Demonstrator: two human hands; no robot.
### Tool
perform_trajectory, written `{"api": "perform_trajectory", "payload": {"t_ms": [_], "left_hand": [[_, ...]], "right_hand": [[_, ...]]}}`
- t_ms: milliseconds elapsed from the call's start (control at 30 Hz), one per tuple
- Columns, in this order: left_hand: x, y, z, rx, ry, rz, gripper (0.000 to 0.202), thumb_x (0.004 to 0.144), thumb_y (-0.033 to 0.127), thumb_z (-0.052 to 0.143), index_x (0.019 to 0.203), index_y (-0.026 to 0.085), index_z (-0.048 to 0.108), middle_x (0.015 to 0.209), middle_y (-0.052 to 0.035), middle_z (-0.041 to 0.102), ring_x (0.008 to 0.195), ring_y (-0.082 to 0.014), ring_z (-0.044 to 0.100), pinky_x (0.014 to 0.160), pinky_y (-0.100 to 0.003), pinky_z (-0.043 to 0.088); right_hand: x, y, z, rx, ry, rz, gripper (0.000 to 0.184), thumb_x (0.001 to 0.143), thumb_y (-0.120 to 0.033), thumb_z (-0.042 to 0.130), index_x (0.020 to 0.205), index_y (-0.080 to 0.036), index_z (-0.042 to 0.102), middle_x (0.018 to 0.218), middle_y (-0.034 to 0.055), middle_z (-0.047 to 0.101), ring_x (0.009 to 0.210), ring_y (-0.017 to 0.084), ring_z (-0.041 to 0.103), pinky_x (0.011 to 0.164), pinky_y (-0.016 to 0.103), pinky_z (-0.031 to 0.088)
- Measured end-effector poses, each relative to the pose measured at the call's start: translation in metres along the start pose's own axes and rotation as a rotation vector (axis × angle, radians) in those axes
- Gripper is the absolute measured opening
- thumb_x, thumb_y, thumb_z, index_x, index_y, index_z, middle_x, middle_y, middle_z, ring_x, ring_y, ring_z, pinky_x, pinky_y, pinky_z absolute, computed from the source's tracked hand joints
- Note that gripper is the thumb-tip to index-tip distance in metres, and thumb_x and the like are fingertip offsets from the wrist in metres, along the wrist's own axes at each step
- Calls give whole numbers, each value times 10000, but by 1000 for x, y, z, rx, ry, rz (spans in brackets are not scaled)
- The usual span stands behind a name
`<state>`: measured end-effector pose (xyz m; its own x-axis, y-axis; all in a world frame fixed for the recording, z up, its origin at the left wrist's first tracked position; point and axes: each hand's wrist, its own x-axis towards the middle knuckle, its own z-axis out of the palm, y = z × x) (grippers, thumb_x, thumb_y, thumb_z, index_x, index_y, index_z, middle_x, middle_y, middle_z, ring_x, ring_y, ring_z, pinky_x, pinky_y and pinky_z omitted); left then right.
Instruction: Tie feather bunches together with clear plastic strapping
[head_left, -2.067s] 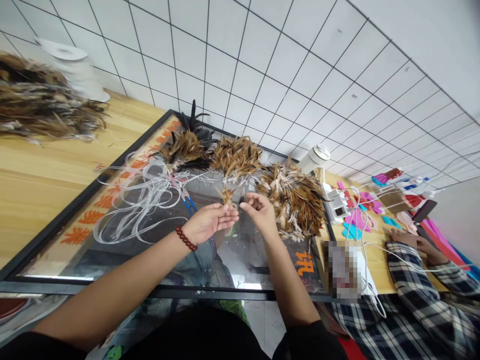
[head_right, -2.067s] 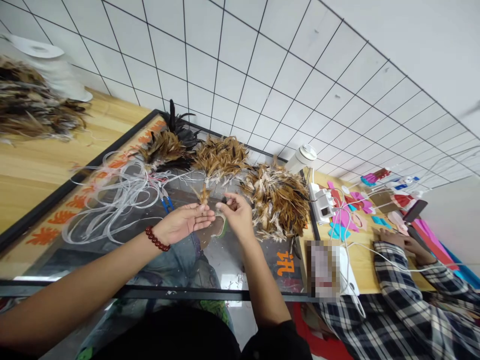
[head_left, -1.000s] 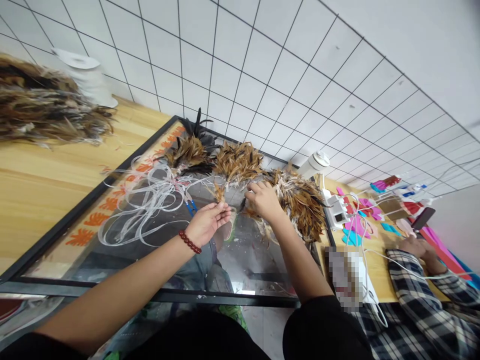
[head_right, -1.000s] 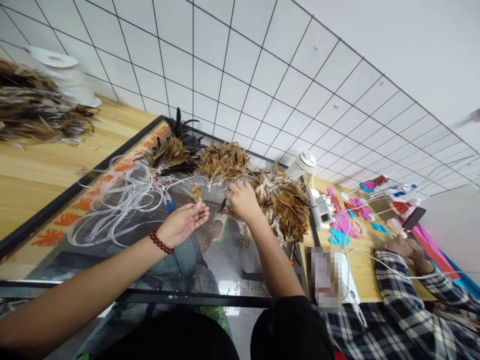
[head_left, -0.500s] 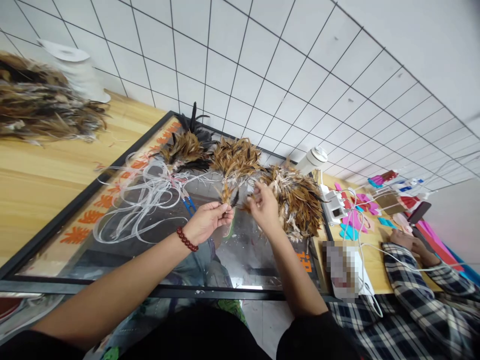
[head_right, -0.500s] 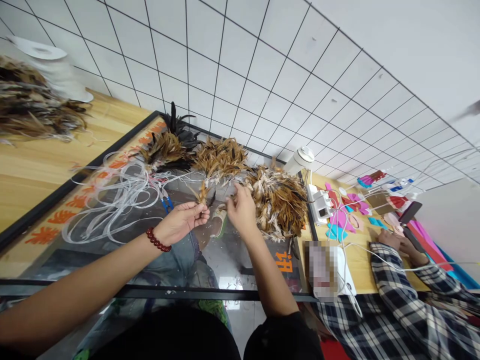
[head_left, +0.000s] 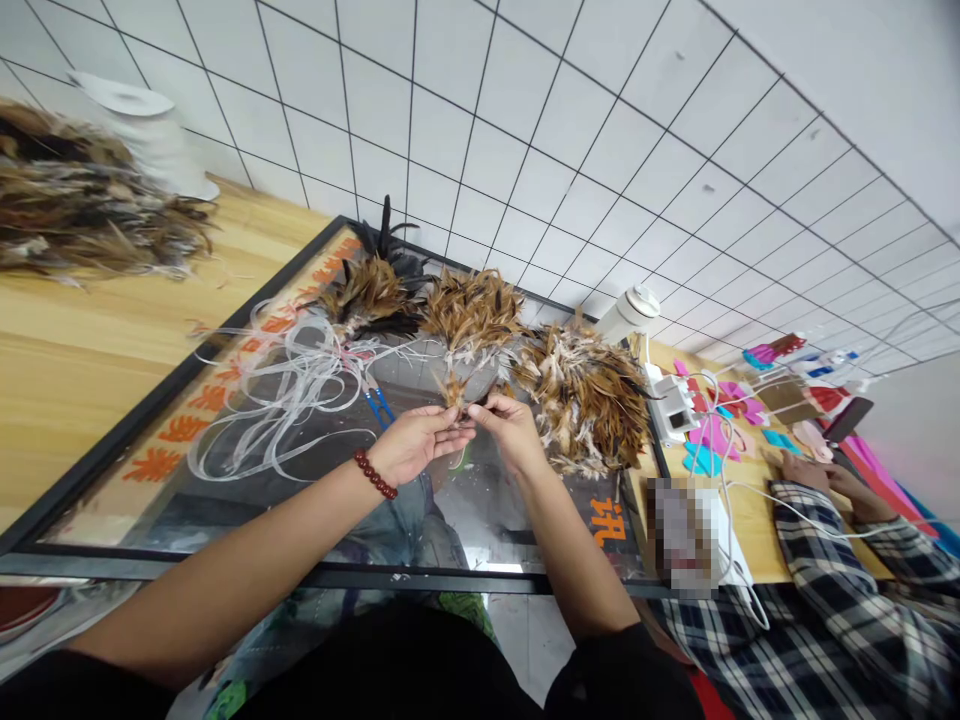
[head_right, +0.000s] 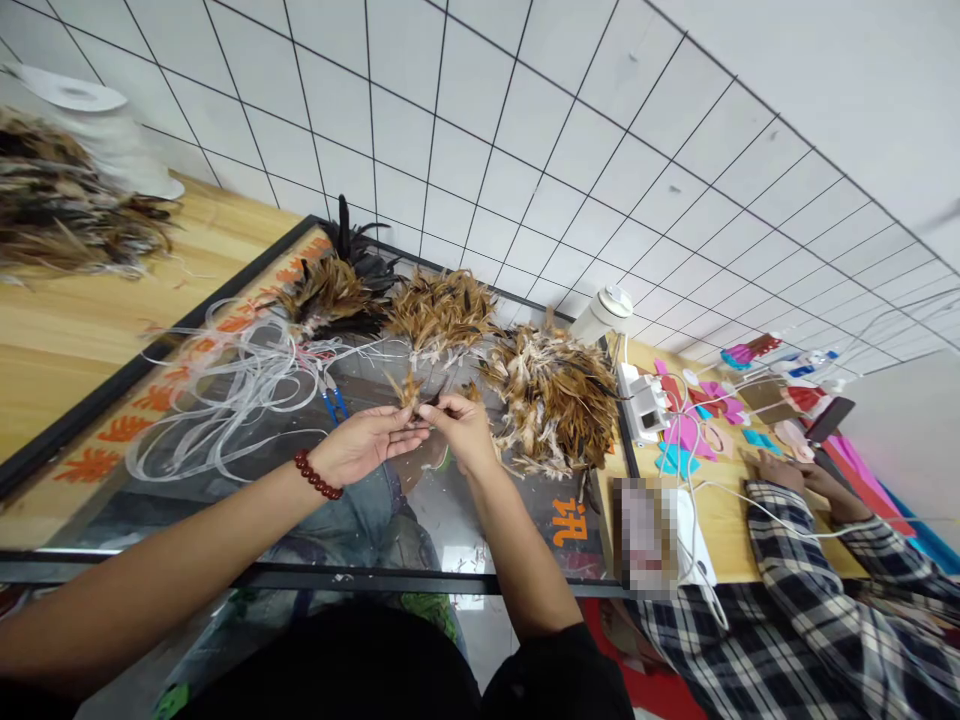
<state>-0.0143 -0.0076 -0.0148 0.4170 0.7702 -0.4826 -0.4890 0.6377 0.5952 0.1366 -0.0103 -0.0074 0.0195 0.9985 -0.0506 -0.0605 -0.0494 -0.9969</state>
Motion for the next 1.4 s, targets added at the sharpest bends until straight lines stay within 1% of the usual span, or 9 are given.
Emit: {"api": "perform_trajectory", "payload": {"t_ms": [433,567,633,733,900,1067,1233,1333,1400], "left_hand": [[-3,-2,-2,305,-209,39,204,710,236,738,621,77,647,567,-60,624,480,-103,577,486,-208,473],[-4,1,-1,247,-170,81,144,742,213,707,700,80,672,578,-45,623,482,-98,572,475,-198,470],[-4,3,0,196,-98,72,94,769,169,674,754,76,683,631,-59,652,521,-105,604,504,-200,494],[-2,4,-1,91,-34,54,72,805,116,619,802,83,683,748,-92,702,651,-134,667,623,-231,544],[1,3,-3,-127,-103,39,115,825,80,579,752,101,665,978,-113,717,964,-200,667,882,-336,524],[5,-4,-6,-130,-158,18,110,822,72,576,776,92,674,844,-90,710,799,-154,676,779,-284,544],[4,-4,-4,-135,-83,34,91,812,65,588,765,92,661,820,-84,694,766,-145,665,762,-286,541],[3,-2,-2,-149,-28,75,123,839,77,554,768,90,654,740,-57,659,653,-107,629,650,-233,532],[3,-1,-2,-146,-20,76,134,850,88,541,772,88,650,673,-33,615,567,-82,580,567,-201,505]], "right_hand": [[-8,2,4,-391,24,-275,199,727,-406,681,682,-212,674,643,-23,485,588,102,441,576,240,372],[5,-9,-31,-532,178,-360,337,774,-383,639,1074,-230,657,839,8,598,640,112,490,656,258,426],[15,-14,-54,-688,334,-374,290,781,-340,622,1030,-199,673,838,26,618,692,134,523,711,280,436],[17,-17,-73,-870,285,-334,151,787,-278,599,856,-189,699,785,27,640,686,146,545,708,288,440],[-12,-13,-41,-876,34,-509,153,830,-325,595,899,-200,648,855,34,638,725,142,563,679,260,451],[-27,-10,-1,-1116,-57,-633,133,867,-311,559,944,-209,599,937,57,642,910,183,580,810,314,413],[-19,-15,-16,-1209,61,-602,159,888,-327,527,950,-206,610,952,54,646,914,179,585,798,306,392],[-12,-20,-47,-1208,205,-424,159,870,-301,541,951,-207,641,956,52,642,861,169,596,750,277,414],[-9,-21,-62,-1249,160,-293,131,845,-269,560,895,-220,671,908,37,648,811,165,602,724,267,420]]}}
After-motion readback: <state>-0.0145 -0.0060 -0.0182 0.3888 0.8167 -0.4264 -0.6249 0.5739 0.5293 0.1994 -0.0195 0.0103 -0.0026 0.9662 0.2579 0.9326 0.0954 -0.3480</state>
